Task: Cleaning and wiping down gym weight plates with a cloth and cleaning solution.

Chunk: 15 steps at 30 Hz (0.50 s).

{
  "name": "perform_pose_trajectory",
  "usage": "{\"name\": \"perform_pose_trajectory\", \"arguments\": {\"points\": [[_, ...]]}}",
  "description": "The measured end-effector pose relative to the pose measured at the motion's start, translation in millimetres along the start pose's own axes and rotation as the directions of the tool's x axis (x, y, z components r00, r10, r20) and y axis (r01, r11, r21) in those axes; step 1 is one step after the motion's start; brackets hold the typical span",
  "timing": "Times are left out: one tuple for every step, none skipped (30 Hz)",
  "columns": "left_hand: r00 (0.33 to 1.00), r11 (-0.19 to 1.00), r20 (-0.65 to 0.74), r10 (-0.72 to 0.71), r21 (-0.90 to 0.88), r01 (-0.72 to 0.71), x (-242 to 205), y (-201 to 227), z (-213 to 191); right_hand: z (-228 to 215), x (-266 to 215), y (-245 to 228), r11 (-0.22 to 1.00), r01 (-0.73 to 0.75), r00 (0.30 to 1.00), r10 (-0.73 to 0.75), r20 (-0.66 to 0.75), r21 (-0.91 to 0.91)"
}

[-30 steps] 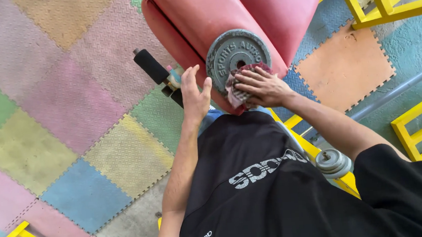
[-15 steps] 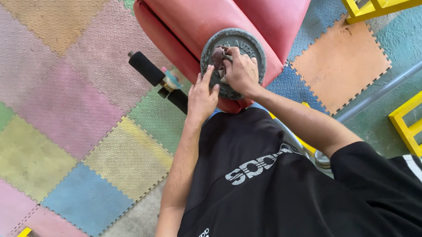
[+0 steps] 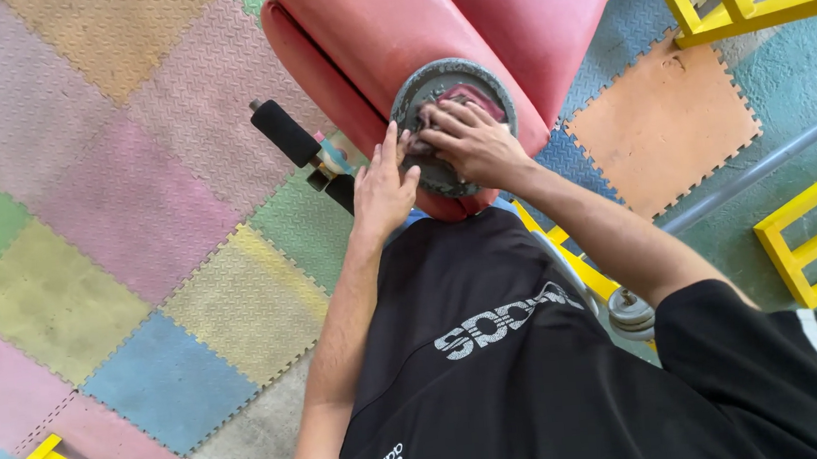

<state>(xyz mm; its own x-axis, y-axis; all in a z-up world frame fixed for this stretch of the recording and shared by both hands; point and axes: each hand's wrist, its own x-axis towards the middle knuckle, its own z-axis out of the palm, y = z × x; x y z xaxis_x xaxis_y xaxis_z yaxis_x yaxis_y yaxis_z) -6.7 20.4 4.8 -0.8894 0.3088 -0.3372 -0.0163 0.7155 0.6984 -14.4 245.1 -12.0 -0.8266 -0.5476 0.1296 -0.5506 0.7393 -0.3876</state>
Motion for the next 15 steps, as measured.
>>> {"name": "perform_pose_trajectory", "arguments": {"points": [[1.0,1.0,0.0,0.001,-0.003,-0.001,1.1,0.8,0.2,-1.3,-5.3,0.3,1.0,0.0,1.0,0.0,0.002,-0.002],[1.0,1.0,0.007,0.01,0.029,-0.01,-0.7,0.8,0.5,-1.9,-11.7,-1.6,0.989,-0.141,0.989,0.143,-0.045,0.054],[1.0,0.998,0.013,0.018,0.061,-0.019,-2.7,0.6,0.7,-2.4,-18.0,-3.9,0.954,-0.275,0.955,0.286,-0.084,0.116],[1.0,0.998,0.012,0.015,0.061,-0.016,-3.2,2.6,-0.8,1.0,-25.7,-10.6,0.955,-0.274,0.955,0.284,-0.082,0.117],[1.0,0.999,0.024,-0.012,0.043,0.01,-3.7,4.9,-2.3,4.1,-33.4,-17.3,0.938,-0.341,0.934,0.346,-0.088,0.063],[0.999,0.999,0.036,-0.035,0.026,0.034,-3.2,8.0,-3.6,6.4,-41.1,-22.9,0.914,-0.406,0.909,0.405,-0.099,0.007],[0.999,0.999,0.034,-0.035,0.025,0.035,-1.7,8.1,-3.7,10.8,-41.7,-22.3,0.915,-0.404,0.91,0.403,-0.1,0.006],[0.999,0.999,0.041,-0.034,0.032,0.032,-1.8,7.6,-3.6,15.9,-43.5,-23.3,0.899,-0.438,0.895,0.436,-0.099,0.003],[0.998,0.999,0.048,-0.032,0.039,0.03,-2.0,7.2,-3.2,21.1,-45.5,-24.3,0.883,-0.47,0.878,0.468,-0.099,0.0],[0.998,0.999,0.05,-0.031,0.04,0.029,-2.0,6.5,-2.7,22.9,-35.8,-21.5,0.881,-0.472,0.877,0.47,-0.099,0.0],[0.999,0.999,0.049,-0.019,0.041,0.017,-2.0,6.0,-2.0,24.5,-26.3,-18.6,0.895,-0.446,0.887,0.444,-0.127,0.007],[0.999,0.999,0.046,-0.007,0.042,0.005,-1.8,5.6,-1.0,26.1,-16.9,-15.1,0.908,-0.419,0.896,0.416,-0.156,0.012],[0.999,0.999,0.046,-0.004,0.043,0.002,-1.4,5.2,-0.6,22.3,-11.9,-16.2,0.907,-0.42,0.895,0.416,-0.158,0.011],[0.999,0.999,0.046,0.005,0.053,-0.007,-2.5,4.8,0.1,18.5,-7.8,-18.3,0.933,-0.36,0.923,0.357,-0.142,0.01],[0.999,0.998,0.047,0.013,0.063,-0.016,-3.3,4.3,0.3,14.7,-3.2,-20.3,0.955,-0.298,0.947,0.297,-0.125,0.011]]}}
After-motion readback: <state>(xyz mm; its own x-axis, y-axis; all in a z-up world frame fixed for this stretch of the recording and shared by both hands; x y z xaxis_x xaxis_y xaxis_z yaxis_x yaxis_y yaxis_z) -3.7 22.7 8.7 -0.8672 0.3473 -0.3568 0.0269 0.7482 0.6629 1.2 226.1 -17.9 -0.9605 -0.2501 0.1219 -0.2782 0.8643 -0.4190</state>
